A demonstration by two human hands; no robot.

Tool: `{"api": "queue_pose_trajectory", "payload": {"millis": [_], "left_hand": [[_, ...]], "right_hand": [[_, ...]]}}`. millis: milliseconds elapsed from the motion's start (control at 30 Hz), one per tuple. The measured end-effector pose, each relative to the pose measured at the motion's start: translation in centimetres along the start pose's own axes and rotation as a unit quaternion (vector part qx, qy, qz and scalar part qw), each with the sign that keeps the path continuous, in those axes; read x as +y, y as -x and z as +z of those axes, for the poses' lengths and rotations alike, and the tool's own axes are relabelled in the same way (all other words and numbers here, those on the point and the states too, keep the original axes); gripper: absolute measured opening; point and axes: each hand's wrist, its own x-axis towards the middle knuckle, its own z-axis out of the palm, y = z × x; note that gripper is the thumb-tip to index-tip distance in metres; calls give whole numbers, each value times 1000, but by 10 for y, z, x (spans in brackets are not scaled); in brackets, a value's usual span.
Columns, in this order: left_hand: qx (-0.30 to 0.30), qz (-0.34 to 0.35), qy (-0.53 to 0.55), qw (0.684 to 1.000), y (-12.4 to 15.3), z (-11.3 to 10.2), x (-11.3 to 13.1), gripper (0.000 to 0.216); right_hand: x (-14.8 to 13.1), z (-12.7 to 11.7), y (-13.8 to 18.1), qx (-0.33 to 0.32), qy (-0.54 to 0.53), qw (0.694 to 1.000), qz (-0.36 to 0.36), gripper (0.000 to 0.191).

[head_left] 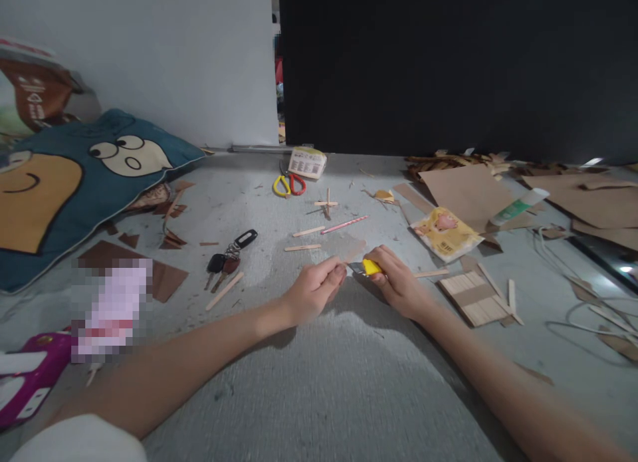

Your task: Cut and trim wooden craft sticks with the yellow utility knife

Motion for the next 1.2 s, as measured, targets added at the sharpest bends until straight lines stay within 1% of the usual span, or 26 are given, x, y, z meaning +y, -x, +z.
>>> {"api": "queue_pose_trajectory", "payload": {"millis": [267,433,500,600,700,800,900,1033,1100,1133,1200], "left_hand": [[-4,-5,19,1000,0,0,1,48],[-2,-36,82,996,-6,0,1,54],[-14,-57,120,991,-8,-1,2,55],[-48,-86,156,983,-11,-5,1,55],[-72,-103,176,976,-13,-10,-1,55],[-87,-131,183,971,-14,-15,-3,53],[-103,-158,197,962,-15,-20,-3,45],[-118,-194,256,940,-14,-22,-3,28],[-129,-201,281,929,-14,-22,-4,25],[-131,-200,282,929,-14,-22,-5,25],[-122,-187,253,941,-14,-20,-7,29]], "right_hand": [[-1,0,0,-1,6,1000,1,51],[-2,0,1,-21,29,999,26,49],[-4,0,1,-36,45,997,52,43],[-8,-1,0,-58,67,992,86,33],[-12,-3,-1,-76,88,988,100,29],[-15,-3,-2,-90,103,985,109,30],[-16,-4,-3,-102,109,981,124,32],[-19,-4,-5,-115,111,977,141,36],[-20,-4,-5,-119,106,976,148,38],[-21,-4,-5,-121,103,976,151,38],[-21,-4,-5,-124,102,975,151,39]]}}
